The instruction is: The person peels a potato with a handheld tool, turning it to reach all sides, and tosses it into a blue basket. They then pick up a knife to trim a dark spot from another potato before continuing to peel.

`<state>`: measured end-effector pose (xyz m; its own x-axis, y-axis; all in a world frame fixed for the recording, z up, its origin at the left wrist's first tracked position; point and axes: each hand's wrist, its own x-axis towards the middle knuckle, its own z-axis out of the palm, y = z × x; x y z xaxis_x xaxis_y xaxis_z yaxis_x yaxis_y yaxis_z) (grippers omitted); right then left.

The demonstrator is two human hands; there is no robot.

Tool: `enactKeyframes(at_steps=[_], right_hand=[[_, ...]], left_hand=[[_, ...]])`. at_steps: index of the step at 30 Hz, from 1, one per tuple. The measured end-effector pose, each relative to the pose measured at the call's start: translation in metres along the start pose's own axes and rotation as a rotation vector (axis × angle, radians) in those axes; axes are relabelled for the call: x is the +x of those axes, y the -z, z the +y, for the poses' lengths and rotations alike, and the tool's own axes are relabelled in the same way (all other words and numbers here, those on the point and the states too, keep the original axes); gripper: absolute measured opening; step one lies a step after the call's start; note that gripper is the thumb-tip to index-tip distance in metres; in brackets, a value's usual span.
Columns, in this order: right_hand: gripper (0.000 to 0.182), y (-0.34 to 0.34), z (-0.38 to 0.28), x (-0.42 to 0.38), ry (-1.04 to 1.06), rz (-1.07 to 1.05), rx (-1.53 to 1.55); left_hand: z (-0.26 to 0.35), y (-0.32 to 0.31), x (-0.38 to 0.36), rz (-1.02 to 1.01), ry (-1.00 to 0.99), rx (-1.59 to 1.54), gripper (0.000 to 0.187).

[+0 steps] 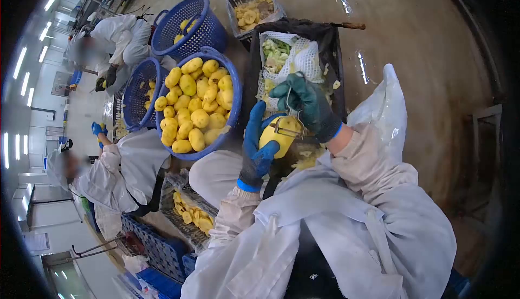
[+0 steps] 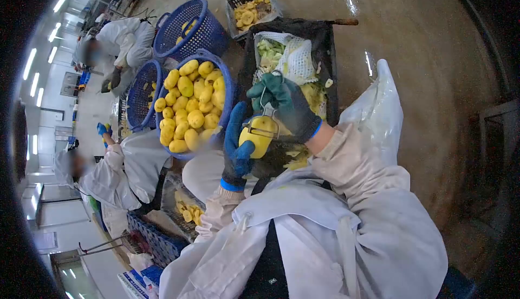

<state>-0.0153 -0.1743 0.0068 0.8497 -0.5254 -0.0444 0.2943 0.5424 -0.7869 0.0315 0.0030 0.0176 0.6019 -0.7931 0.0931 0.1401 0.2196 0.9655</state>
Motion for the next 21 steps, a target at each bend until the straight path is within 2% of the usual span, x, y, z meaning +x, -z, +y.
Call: enactKeyframes(at_steps=[1,2,3,5,8,10,11,12,14,16,19,20,21], right_hand=[[0.032,-0.003,0.002,-0.001,-0.024,-0.037,0.014],[0.03,0.024,0.02,0.019,0.067,0.012,0.017],[0.026,0.034,0.01,0.024,0.197,0.085,-0.199],[0.024,0.032,0.006,0.018,0.114,-0.008,0.297],[0.024,-0.015,-0.015,-0.014,-0.01,-0.053,-0.015],[0.033,0.028,0.011,0.009,0.104,0.033,0.066],[0.037,0.022,0.002,0.019,0.166,0.063,0.107],[0.035,0.021,-0.006,0.016,0.036,0.097,0.136],[0.033,-0.004,-0.007,-0.012,0.213,-0.09,-0.145],[0.03,-0.014,-0.018,-0.012,0.058,-0.135,-0.151],[0.032,0.062,0.014,0.041,0.231,-0.087,-0.021],[0.032,0.045,-0.002,0.028,0.132,0.106,-0.182],[0.029,0.025,-0.004,0.01,0.077,0.046,-0.124]], left_hand=[[0.006,-0.002,0.001,-0.018,0.031,-0.011,0.098],[0.005,-0.002,0.001,-0.011,0.011,-0.032,0.098],[0.002,-0.003,-0.002,0.004,-0.012,-0.055,0.098],[0.001,0.001,0.002,0.018,-0.026,-0.058,0.098],[0.0,-0.003,0.001,0.038,0.003,-0.079,0.099],[-0.008,0.001,-0.003,0.042,-0.045,-0.006,0.098],[-0.007,0.003,0.001,0.047,-0.082,0.035,0.097],[-0.003,0.005,0.0,-0.032,-0.012,-0.035,0.095],[-0.005,0.002,-0.003,0.02,-0.022,0.054,0.094],[0.004,-0.003,0.004,0.01,-0.037,0.145,0.093],[0.004,0.001,0.0,0.023,-0.076,0.115,0.093],[0.004,0.004,0.0,0.012,-0.072,0.178,0.092],[-0.001,0.007,-0.004,0.011,-0.073,0.192,0.093]])
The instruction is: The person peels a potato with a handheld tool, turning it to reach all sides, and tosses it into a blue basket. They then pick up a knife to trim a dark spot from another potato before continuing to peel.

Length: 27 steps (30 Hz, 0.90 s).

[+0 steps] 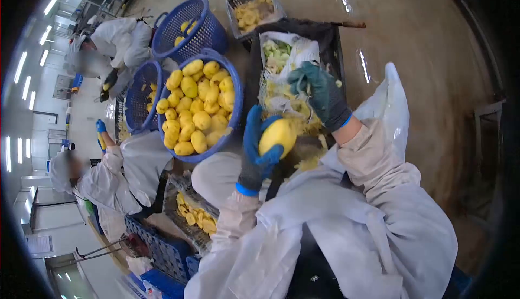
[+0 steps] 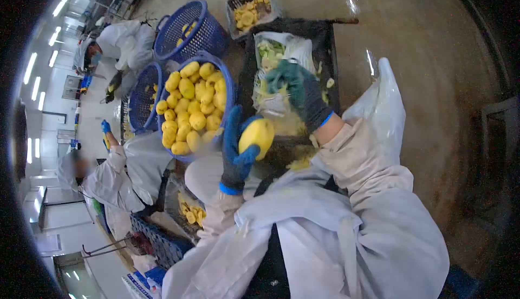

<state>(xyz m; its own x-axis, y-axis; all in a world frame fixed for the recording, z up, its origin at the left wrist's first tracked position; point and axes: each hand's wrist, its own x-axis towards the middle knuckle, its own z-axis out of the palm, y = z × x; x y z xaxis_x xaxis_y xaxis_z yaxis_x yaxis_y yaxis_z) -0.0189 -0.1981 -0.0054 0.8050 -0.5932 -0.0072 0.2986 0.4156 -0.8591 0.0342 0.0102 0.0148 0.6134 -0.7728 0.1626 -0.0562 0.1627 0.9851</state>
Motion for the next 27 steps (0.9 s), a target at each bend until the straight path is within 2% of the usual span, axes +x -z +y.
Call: enactKeyframes(at_steps=[2,3,6,7,10,11,12,14,15,16,17,20,21,24,25,27], right_hand=[[0.024,-0.031,-0.009,-0.017,-0.067,-0.12,0.122],[0.027,-0.021,0.008,-0.006,0.205,-0.094,-0.162],[0.033,0.005,0.007,0.011,-0.112,0.099,0.239],[0.041,0.0,0.016,0.004,0.012,0.072,0.222],[0.045,-0.039,0.004,-0.026,-0.111,-0.102,0.504],[0.041,-0.017,0.026,-0.005,0.014,-0.028,0.096],[0.038,0.007,0.045,0.012,0.111,0.101,0.048],[0.035,0.007,0.03,0.013,0.041,0.145,0.266],[0.034,-0.017,0.008,-0.001,0.028,0.117,0.28],[0.034,-0.045,-0.007,-0.018,0.009,0.092,0.292],[0.031,-0.051,-0.007,-0.024,-0.095,0.023,0.278],[0.029,0.007,0.054,0.025,0.009,0.136,0.102],[0.028,0.0,0.03,0.017,0.019,0.076,0.27],[0.028,-0.049,-0.01,-0.017,-0.061,0.043,0.271],[0.03,-0.052,-0.006,-0.018,-0.154,0.058,0.243],[0.031,0.005,0.041,0.015,-0.065,0.079,0.19]], left_hand=[[-0.007,0.004,0.008,-0.026,-0.031,0.034,0.093],[0.005,-0.004,0.009,-0.022,0.018,-0.007,0.095],[0.005,-0.006,0.008,0.044,-0.028,-0.154,0.096],[0.005,-0.007,0.008,0.084,-0.067,-0.088,0.098],[0.006,-0.005,0.009,0.027,0.04,-0.198,0.098],[0.007,-0.008,0.009,0.066,0.034,-0.154,0.099],[0.004,-0.006,0.007,0.06,0.024,-0.181,0.098],[-0.006,0.004,0.007,0.038,0.007,-0.23,0.097],[-0.004,-0.001,0.009,0.072,-0.046,-0.181,0.098],[-0.006,-0.003,0.003,0.07,-0.016,-0.212,0.097],[-0.007,-0.003,0.006,0.056,-0.006,-0.241,0.097],[-0.002,-0.001,0.009,0.039,0.04,-0.27,0.094],[-0.001,0.002,0.008,0.024,0.039,-0.276,0.094],[0.001,-0.001,0.004,0.056,0.024,-0.186,0.094],[0.002,-0.002,0.008,0.058,0.008,-0.143,0.094],[0.001,0.001,0.011,0.036,-0.024,-0.115,0.096]])
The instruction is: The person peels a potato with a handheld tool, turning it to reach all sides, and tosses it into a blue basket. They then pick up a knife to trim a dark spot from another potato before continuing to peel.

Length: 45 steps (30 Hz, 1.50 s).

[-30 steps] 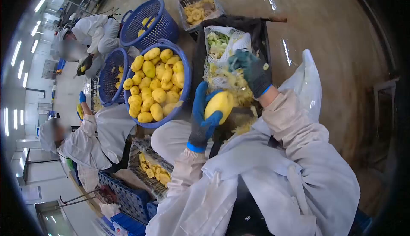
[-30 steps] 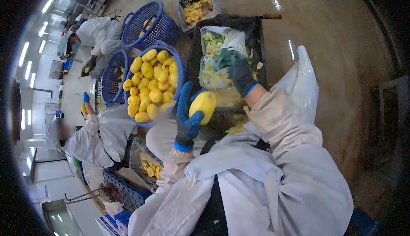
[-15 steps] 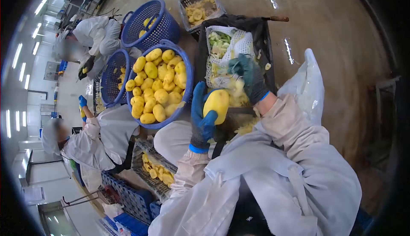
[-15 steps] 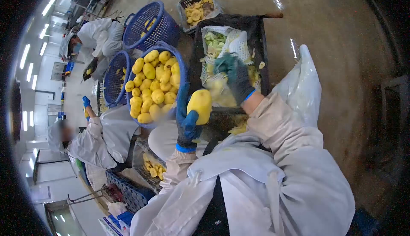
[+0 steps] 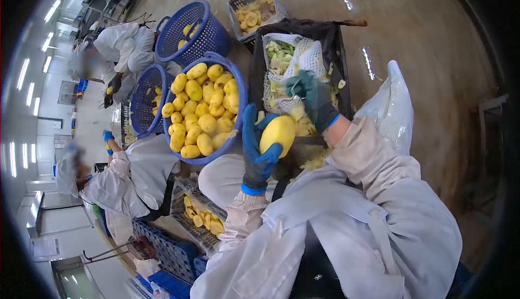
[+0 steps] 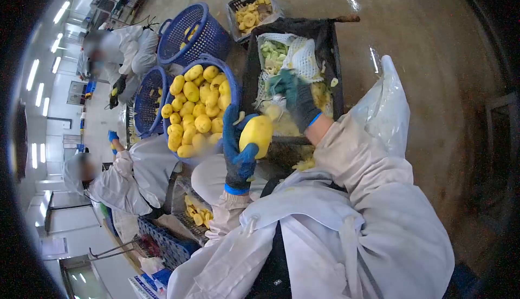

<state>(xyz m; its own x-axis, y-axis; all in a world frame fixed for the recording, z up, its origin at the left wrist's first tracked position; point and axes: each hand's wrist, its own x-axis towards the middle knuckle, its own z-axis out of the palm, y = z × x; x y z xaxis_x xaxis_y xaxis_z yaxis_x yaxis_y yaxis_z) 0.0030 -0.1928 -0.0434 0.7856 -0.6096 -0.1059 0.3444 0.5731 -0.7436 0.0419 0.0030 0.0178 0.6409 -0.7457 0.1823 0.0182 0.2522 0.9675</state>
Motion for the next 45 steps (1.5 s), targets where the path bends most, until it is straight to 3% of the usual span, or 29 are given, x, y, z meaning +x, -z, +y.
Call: enactKeyframes(at_steps=[1,2,5,6,9,11,16,19,22,24,27,28,30,31,34,35,37,39,41,43,44,45], right_hand=[[0.032,0.019,0.01,0.018,0.046,0.001,-0.024],[0.034,0.003,-0.007,0.004,-0.127,0.079,0.272],[0.035,-0.061,-0.037,-0.046,-0.08,-0.048,0.293],[0.036,-0.057,-0.028,-0.043,-0.063,-0.005,0.103],[0.037,-0.005,-0.001,-0.001,0.24,0.085,-0.019],[0.035,0.001,-0.013,-0.008,0.137,0.155,-0.017],[0.034,-0.049,-0.041,-0.045,0.047,-0.01,0.161],[0.034,-0.056,-0.047,-0.049,-0.026,-0.096,0.244],[0.034,-0.059,-0.046,-0.052,-0.028,-0.148,0.228],[0.035,-0.057,-0.039,-0.056,-0.042,-0.159,0.165],[0.034,-0.05,-0.024,-0.043,0.342,-0.319,-0.198],[0.032,-0.032,-0.031,-0.025,0.759,-0.231,-0.915],[0.03,-0.014,-0.038,-0.01,0.431,-0.017,-0.368],[0.03,-0.012,-0.045,-0.008,0.293,0.067,-0.149],[0.031,-0.044,-0.047,-0.048,0.489,-0.186,-0.509],[0.033,-0.048,-0.033,-0.055,0.299,-0.271,-0.311],[0.033,-0.02,-0.013,-0.027,0.444,-0.272,-0.439],[0.034,-0.005,-0.033,-0.009,0.666,0.02,-0.706],[0.028,-0.011,-0.038,-0.015,0.309,-0.083,-0.095],[0.026,-0.036,-0.025,-0.044,0.38,-0.214,-0.303],[0.026,-0.05,-0.035,-0.059,0.113,-0.189,-0.222],[0.028,-0.037,-0.03,-0.048,0.259,-0.113,-0.341]], left_hand=[[0.003,0.001,0.001,0.005,-0.031,0.029,0.096],[0.007,0.001,0.002,0.001,-0.056,0.06,0.096],[0.01,-0.005,-0.005,0.02,-0.01,0.066,0.097],[0.012,-0.005,0.001,0.011,-0.001,0.064,0.097],[-0.007,0.005,-0.002,0.057,0.043,-0.068,0.097],[-0.005,0.006,-0.01,0.071,0.057,-0.12,0.097],[-0.001,-0.006,-0.003,0.08,0.059,-0.167,0.099],[0.006,-0.018,-0.002,0.076,0.079,-0.326,0.087],[0.012,-0.023,-0.005,0.244,0.429,-0.751,0.067],[0.002,-0.022,-0.006,0.274,0.527,-0.943,0.058],[-0.021,-0.015,-0.013,0.241,0.603,-1.02,0.054],[-0.022,-0.015,-0.012,0.237,0.618,-1.009,0.054],[-0.019,-0.012,-0.01,0.099,0.593,-0.994,0.052],[-0.016,-0.013,-0.007,0.122,0.595,-0.999,0.051],[-0.007,-0.024,-0.004,0.222,0.663,-1.079,0.046],[-0.009,-0.025,-0.001,0.219,0.669,-1.073,0.046],[-0.011,-0.025,0.0,0.22,0.682,-1.056,0.045],[-0.014,-0.023,0.0,0.299,0.69,-1.008,0.044],[-0.011,-0.024,0.002,0.28,0.681,-1.058,0.044],[-0.014,-0.03,0.005,0.278,0.673,-1.008,0.043],[-0.023,-0.029,0.005,0.28,0.68,-1.012,0.043],[-0.025,-0.028,0.004,0.283,0.691,-1.011,0.043]])
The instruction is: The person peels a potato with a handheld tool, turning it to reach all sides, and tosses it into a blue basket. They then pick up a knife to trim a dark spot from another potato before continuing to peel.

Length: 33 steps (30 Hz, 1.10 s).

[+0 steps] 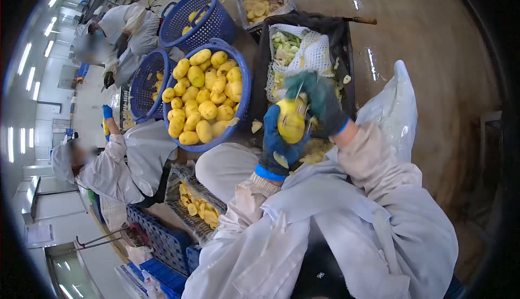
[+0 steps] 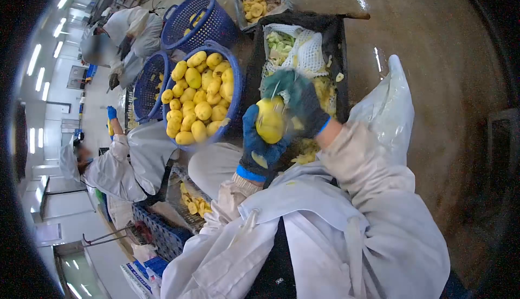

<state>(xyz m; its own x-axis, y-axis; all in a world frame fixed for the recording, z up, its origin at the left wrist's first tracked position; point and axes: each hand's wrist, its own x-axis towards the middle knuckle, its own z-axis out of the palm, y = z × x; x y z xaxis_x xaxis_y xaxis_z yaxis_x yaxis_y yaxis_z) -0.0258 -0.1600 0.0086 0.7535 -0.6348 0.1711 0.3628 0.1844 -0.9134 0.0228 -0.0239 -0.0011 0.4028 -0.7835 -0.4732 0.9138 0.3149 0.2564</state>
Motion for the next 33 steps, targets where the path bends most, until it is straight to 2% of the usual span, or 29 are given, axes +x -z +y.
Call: enactKeyframes(at_steps=[2,3,6,7,9,10,11,13,14,15,16,18,19,22,23,25,26,27,28,30,31,32,33], right_hand=[[0.032,0.034,0.019,0.031,0.253,0.149,-0.272],[0.031,0.043,0.016,0.035,0.016,0.14,0.232],[0.03,0.005,-0.002,0.001,-0.006,-0.026,0.123],[0.031,-0.007,-0.003,-0.006,-0.125,-0.022,0.218],[0.035,0.038,0.039,0.029,0.033,0.069,0.178],[0.036,0.055,0.054,0.042,0.112,0.108,0.159],[0.035,0.056,0.029,0.041,-0.06,0.247,0.088],[0.034,0.032,0.007,0.034,0.034,0.095,0.135],[0.033,0.018,0.001,0.026,0.073,0.021,0.153],[0.03,0.006,-0.002,0.023,-0.204,0.13,0.246],[0.029,0.019,0.006,0.028,-0.126,0.155,0.199],[0.029,0.045,0.024,0.045,0.027,0.192,0.114],[0.028,0.05,0.024,0.046,-0.059,0.273,0.246],[0.029,0.007,-0.002,0.019,0.053,0.022,0.042],[0.028,0.005,-0.001,0.021,-0.157,0.086,0.2],[0.033,0.044,0.027,0.032,0.126,0.172,-0.123],[0.035,0.048,0.023,0.042,0.278,0.209,-0.28],[0.037,0.049,0.022,0.046,-0.015,0.242,0.252],[0.033,0.046,0.026,0.036,-0.024,0.142,0.257],[0.025,0.006,-0.003,0.006,-0.029,-0.056,0.263],[0.026,0.0,0.0,-0.001,-0.137,-0.105,0.271],[0.026,0.009,0.009,0.007,-0.023,-0.03,0.101],[0.027,0.026,0.022,0.022,0.091,0.043,-0.068]], left_hand=[[0.001,-0.004,-0.004,-0.012,0.001,0.007,0.042],[0.002,-0.009,-0.009,0.007,-0.007,0.008,0.042],[-0.001,-0.011,-0.007,0.036,0.016,-0.009,0.043],[-0.002,-0.01,-0.004,0.039,0.027,-0.014,0.043],[-0.016,0.012,0.001,-0.005,-0.759,0.943,0.042],[-0.008,-0.001,-0.007,-0.064,-0.394,0.579,0.042],[-0.001,-0.015,-0.016,0.01,-0.064,0.19,0.042],[-0.006,0.001,-0.004,-0.013,-0.391,0.68,0.043],[-0.006,0.014,0.001,-0.043,-0.478,0.841,0.045],[-0.006,0.026,0.007,-0.061,-0.575,1.004,0.047],[-0.006,0.039,0.012,-0.066,-0.68,1.154,0.049],[-0.001,0.008,-0.004,-0.126,-0.538,0.843,0.051],[0.004,0.007,0.0,-0.126,-0.574,0.886,0.052],[0.0,0.015,0.003,-0.098,-0.648,0.989,0.055],[-0.001,0.011,0.001,-0.155,-0.495,0.79,0.054],[-0.002,-0.003,-0.013,-0.245,-0.196,0.393,0.052],[0.001,-0.011,-0.015,-0.219,-0.164,0.284,0.052],[0.001,-0.017,-0.015,-0.191,-0.128,0.172,0.051],[-0.003,-0.016,-0.018,-0.147,-0.084,0.049,0.05],[0.004,0.006,-0.005,-0.211,0.039,-0.027,0.048],[0.005,0.009,-0.001,-0.22,0.082,-0.051,0.048],[0.005,0.011,-0.001,-0.224,0.125,-0.075,0.047],[0.003,0.006,-0.002,-0.191,0.069,-0.09,0.045]])
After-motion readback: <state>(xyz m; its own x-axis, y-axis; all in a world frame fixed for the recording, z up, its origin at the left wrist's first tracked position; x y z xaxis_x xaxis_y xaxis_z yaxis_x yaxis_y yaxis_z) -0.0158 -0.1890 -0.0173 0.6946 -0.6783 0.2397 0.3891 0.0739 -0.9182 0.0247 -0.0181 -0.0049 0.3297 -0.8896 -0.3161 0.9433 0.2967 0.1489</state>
